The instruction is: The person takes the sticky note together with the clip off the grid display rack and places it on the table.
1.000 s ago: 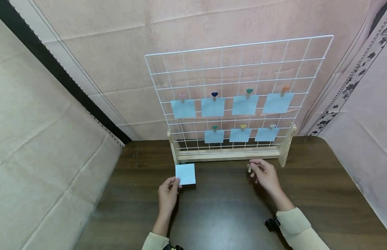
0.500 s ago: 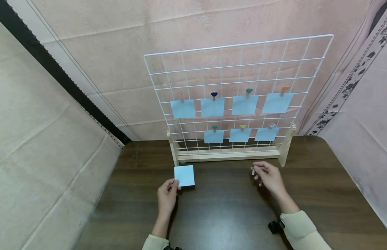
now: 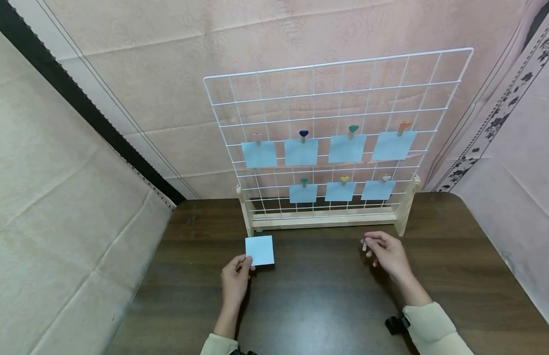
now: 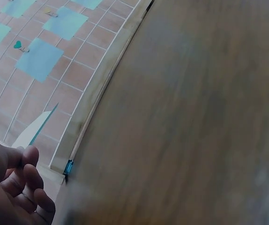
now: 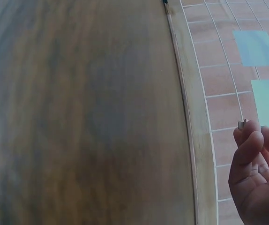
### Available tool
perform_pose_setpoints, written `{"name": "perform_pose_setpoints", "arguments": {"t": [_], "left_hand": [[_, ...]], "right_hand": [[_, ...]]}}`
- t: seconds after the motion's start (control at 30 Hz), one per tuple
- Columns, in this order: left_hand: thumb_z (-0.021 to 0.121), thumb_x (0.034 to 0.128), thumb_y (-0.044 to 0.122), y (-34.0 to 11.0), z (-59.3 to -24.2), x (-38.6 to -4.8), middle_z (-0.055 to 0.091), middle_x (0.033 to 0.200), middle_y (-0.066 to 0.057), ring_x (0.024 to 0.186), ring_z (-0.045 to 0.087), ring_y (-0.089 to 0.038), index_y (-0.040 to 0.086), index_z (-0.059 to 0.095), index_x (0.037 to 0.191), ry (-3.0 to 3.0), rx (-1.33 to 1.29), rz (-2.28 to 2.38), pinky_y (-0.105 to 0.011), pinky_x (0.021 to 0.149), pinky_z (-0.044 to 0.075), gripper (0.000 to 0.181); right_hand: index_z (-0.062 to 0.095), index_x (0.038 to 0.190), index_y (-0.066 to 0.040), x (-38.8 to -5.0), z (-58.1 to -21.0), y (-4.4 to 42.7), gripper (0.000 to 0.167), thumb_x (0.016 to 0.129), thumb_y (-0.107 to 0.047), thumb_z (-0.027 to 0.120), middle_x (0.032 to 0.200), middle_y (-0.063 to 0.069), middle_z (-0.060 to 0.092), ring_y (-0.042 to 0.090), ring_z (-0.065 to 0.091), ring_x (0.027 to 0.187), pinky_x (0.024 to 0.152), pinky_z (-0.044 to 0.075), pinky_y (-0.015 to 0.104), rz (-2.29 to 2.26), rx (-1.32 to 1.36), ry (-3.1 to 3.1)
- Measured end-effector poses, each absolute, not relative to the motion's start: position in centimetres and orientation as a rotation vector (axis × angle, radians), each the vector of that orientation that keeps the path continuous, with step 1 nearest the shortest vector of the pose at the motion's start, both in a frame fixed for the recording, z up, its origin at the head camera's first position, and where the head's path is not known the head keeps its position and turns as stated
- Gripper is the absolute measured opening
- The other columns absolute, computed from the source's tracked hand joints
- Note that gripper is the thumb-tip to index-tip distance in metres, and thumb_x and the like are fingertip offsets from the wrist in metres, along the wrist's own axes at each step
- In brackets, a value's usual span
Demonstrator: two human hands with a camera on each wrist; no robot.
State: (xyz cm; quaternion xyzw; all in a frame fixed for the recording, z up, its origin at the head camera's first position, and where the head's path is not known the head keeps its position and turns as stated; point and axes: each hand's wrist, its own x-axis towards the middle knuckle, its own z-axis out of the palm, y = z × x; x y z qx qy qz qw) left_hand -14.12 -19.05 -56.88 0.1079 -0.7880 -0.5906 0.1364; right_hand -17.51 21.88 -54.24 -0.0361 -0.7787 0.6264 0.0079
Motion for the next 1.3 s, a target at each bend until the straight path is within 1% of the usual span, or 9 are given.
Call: {"name": "perform_pose_setpoints", "arguments": {"t": [0.13,0.23,0.37,0.53,0.7,0.9,1.0,1.17,1.3], "left_hand": [[0.071,0.1031,0.016,-19.4,-56.9,-14.1,0.076,0.081,-0.012,0.068,0.066,-0.023,-0.002,0.077,0.108,-2.299,0.319,-1.706,-0.022,0.059,0.053,0.020],[0.071,0.1033,0.016,-19.6,-56.8,-14.0,0.077,0.082,-0.012,0.069,0.067,-0.024,-0.003,0.077,0.110,-2.317,0.321,-1.704,-0.023,0.060,0.053,0.021],[0.070,0.1041,0.018,-19.9,-56.8,-13.8,0.077,0.083,-0.012,0.069,0.067,-0.024,-0.002,0.077,0.113,-2.339,0.329,-1.705,-0.024,0.060,0.053,0.023],[0.069,0.1047,0.020,-20.1,-56.9,-13.6,0.077,0.085,-0.012,0.070,0.067,-0.023,-0.002,0.076,0.116,-2.350,0.327,-1.697,-0.024,0.060,0.053,0.026],[0.070,0.1042,0.019,-20.3,-56.9,-13.6,0.077,0.085,-0.012,0.070,0.068,-0.023,-0.002,0.077,0.116,-2.366,0.359,-1.685,-0.024,0.060,0.053,0.025],[0.070,0.1041,0.019,-20.3,-56.8,-13.5,0.078,0.084,-0.011,0.068,0.065,-0.021,-0.003,0.076,0.117,-2.396,0.349,-1.644,-0.025,0.057,0.048,0.026],[0.070,0.1037,0.018,-20.4,-56.9,-13.5,0.078,0.083,-0.010,0.072,0.067,-0.021,-0.002,0.077,0.116,-2.411,0.359,-1.618,-0.026,0.060,0.047,0.025],[0.070,0.1030,0.015,-20.5,-56.9,-13.5,0.078,0.081,-0.009,0.078,0.072,-0.024,-0.002,0.078,0.115,-2.427,0.391,-1.586,-0.026,0.067,0.050,0.021],[0.070,0.1030,0.014,-20.5,-57.0,-13.4,0.077,0.080,-0.007,0.080,0.073,-0.024,-0.002,0.077,0.116,-2.442,0.405,-1.559,-0.027,0.072,0.052,0.022]], "right_hand": [[0.059,0.130,0.015,-17.2,-54.3,22.3,0.033,0.109,-0.011,0.059,0.113,0.023,0.075,0.011,0.065,0.070,0.052,0.056,0.030,1.961,-0.111,-2.443],[0.059,0.130,0.014,-17.0,-54.2,22.8,0.033,0.109,-0.012,0.059,0.113,0.024,0.075,0.011,0.065,0.070,0.052,0.056,0.031,1.957,-0.113,-2.454],[0.060,0.131,0.014,-16.9,-54.1,23.4,0.034,0.109,-0.012,0.060,0.114,0.024,0.075,0.012,0.066,0.070,0.052,0.056,0.033,1.943,-0.103,-2.489],[0.060,0.132,0.013,-17.0,-54.1,24.2,0.035,0.109,-0.013,0.061,0.110,0.021,0.076,0.014,0.066,0.070,0.053,0.057,0.034,1.938,-0.104,-2.551],[0.059,0.132,0.014,-17.1,-54.4,24.9,0.035,0.109,-0.013,0.060,0.107,0.019,0.077,0.013,0.066,0.070,0.054,0.057,0.034,1.938,-0.115,-2.586],[0.058,0.132,0.015,-17.2,-54.5,25.4,0.037,0.109,-0.014,0.060,0.103,0.015,0.077,0.013,0.067,0.071,0.054,0.056,0.034,1.963,-0.120,-2.600],[0.059,0.131,0.015,-17.2,-54.7,25.5,0.037,0.109,-0.015,0.061,0.100,0.014,0.076,0.014,0.068,0.072,0.055,0.057,0.034,1.963,-0.128,-2.615],[0.062,0.127,0.014,-17.2,-55.1,25.7,0.033,0.109,-0.013,0.061,0.093,0.012,0.073,0.016,0.067,0.072,0.055,0.056,0.034,1.884,-0.122,-2.665],[0.064,0.125,0.013,-17.1,-55.5,25.8,0.029,0.108,-0.011,0.061,0.091,0.012,0.070,0.016,0.067,0.072,0.054,0.056,0.034,1.819,-0.102,-2.708]]}}
